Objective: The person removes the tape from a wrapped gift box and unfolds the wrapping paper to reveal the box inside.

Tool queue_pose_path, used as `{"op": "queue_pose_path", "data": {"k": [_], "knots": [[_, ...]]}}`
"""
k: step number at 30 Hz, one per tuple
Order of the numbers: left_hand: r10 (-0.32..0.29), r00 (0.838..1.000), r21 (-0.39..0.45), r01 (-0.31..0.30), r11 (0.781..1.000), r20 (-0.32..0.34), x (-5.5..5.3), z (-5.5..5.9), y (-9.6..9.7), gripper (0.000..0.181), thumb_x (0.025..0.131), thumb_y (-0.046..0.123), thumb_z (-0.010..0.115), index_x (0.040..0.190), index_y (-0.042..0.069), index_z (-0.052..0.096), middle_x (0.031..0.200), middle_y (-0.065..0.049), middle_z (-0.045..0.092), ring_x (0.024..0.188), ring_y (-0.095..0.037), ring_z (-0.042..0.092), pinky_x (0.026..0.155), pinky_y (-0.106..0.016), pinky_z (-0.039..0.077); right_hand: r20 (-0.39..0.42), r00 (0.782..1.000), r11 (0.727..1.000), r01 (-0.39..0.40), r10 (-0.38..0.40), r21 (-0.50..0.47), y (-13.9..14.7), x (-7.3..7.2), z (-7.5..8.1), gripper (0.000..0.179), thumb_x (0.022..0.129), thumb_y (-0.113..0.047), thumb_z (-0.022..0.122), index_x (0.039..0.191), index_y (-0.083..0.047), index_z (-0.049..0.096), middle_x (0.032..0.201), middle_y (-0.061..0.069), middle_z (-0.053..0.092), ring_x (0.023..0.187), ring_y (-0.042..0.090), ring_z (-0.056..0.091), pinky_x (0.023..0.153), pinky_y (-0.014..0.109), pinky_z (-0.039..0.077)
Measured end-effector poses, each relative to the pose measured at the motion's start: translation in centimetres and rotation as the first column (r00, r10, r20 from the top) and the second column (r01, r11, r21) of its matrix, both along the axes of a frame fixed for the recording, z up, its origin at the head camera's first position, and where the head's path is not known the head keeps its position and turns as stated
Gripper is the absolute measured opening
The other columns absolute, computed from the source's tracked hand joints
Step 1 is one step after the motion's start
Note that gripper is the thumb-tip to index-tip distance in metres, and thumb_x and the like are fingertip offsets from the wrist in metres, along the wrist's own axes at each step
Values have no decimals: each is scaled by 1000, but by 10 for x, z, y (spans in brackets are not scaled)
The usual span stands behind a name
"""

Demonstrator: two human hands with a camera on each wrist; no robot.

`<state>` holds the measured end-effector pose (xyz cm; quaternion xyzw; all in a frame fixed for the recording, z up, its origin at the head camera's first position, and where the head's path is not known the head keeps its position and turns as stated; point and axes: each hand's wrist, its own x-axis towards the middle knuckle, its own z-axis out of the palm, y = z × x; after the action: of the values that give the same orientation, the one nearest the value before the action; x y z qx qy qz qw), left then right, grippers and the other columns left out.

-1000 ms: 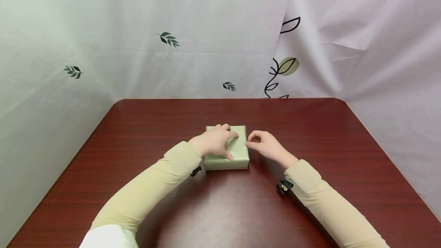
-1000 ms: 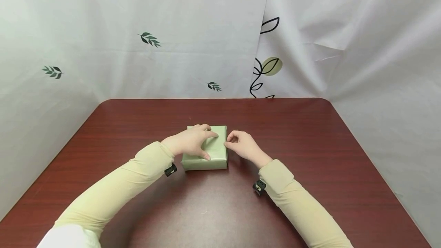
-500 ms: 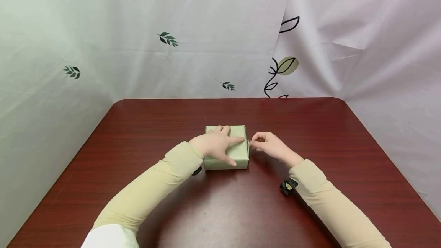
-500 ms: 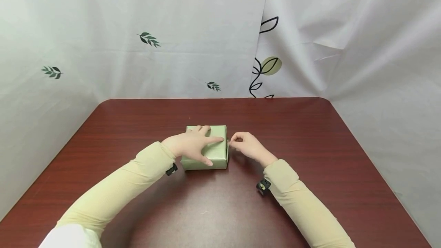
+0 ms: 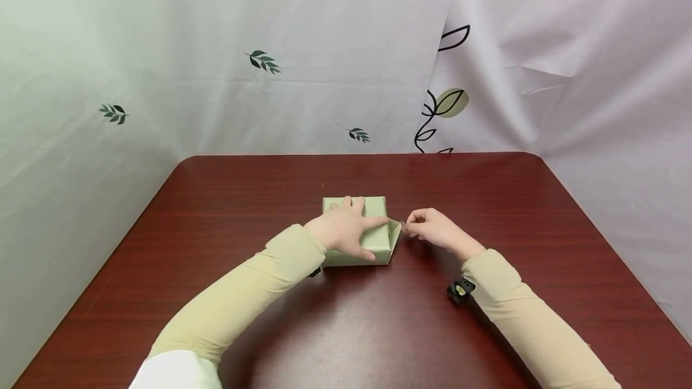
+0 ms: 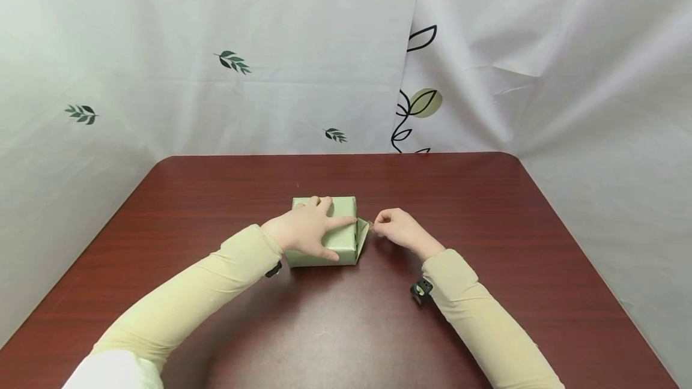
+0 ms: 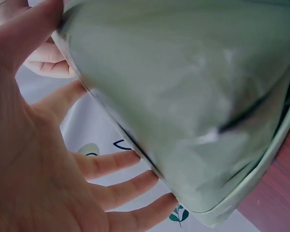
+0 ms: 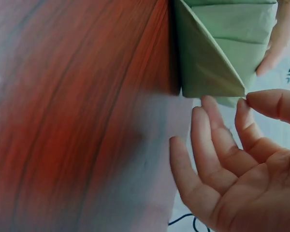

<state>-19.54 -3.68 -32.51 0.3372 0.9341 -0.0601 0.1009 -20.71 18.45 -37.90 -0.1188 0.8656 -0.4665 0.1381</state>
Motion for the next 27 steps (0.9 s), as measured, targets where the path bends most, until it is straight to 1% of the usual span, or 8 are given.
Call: {"op": "queue_pose_path", "data": {"k": [5,10,13,16,19,22,24,27], "knots": [[12,1000,-18,-12,1000,0,0,0,3,80,75,58,70,144,37,37,135,-20,40,115,-34,43,82,-44,46,5,1000,995,-1,0,101,5,-1,-1,14,84,-9,59,74,0,59,70,2,60,64,10,52,59,24,42],[22,1000,-35,-23,999,-13,0,-1,8,81,75,59,70,145,35,37,131,-18,41,114,-34,43,80,-47,48,-50,998,972,-13,25,235,8,-1,0,14,79,-10,58,67,-2,59,56,-6,46,54,10,41,54,25,35],[21,999,-43,-23,999,-44,0,-3,10,81,74,60,70,144,36,38,129,-18,42,113,-35,44,80,-51,48,-66,997,955,-10,31,297,9,0,1,15,76,-11,59,64,-2,59,53,-7,44,52,10,41,53,25,35],[10,995,-70,-17,997,-100,2,-5,14,80,73,63,68,142,36,39,131,-18,42,115,-36,45,78,-50,50,-59,998,938,-11,33,346,9,0,1,17,76,-12,60,61,-4,59,51,-6,46,51,10,42,52,25,35],[-1,987,-114,-17,993,-162,4,-7,17,81,72,68,65,142,38,38,132,-19,42,116,-37,46,74,-47,51,-58,997,923,-22,48,385,7,0,1,16,76,-12,59,61,-7,58,52,-5,50,52,10,44,52,24,36],[-2,980,-150,-29,988,-197,6,-8,20,82,71,71,62,143,39,37,134,-19,42,118,-38,46,73,-45,52,-72,996,902,-23,61,432,6,-2,3,14,76,-10,60,62,-8,56,55,-2,52,54,13,47,54,25,37],[3,978,-162,-38,986,-208,6,-10,21,83,71,72,62,143,40,36,135,-19,41,118,-38,46,73,-45,51,-91,993,880,-17,69,475,5,-3,4,12,76,-11,63,66,-9,55,62,1,54,63,18,48,60,27,37],[7,977,-177,-46,983,-212,6,-12,22,83,71,73,60,144,41,34,136,-19,41,118,-38,46,74,-45,51,-103,993,848,1,63,531,4,-4,4,14,76,-14,69,78,-7,57,79,9,56,81,28,46,71,34,37]]}}
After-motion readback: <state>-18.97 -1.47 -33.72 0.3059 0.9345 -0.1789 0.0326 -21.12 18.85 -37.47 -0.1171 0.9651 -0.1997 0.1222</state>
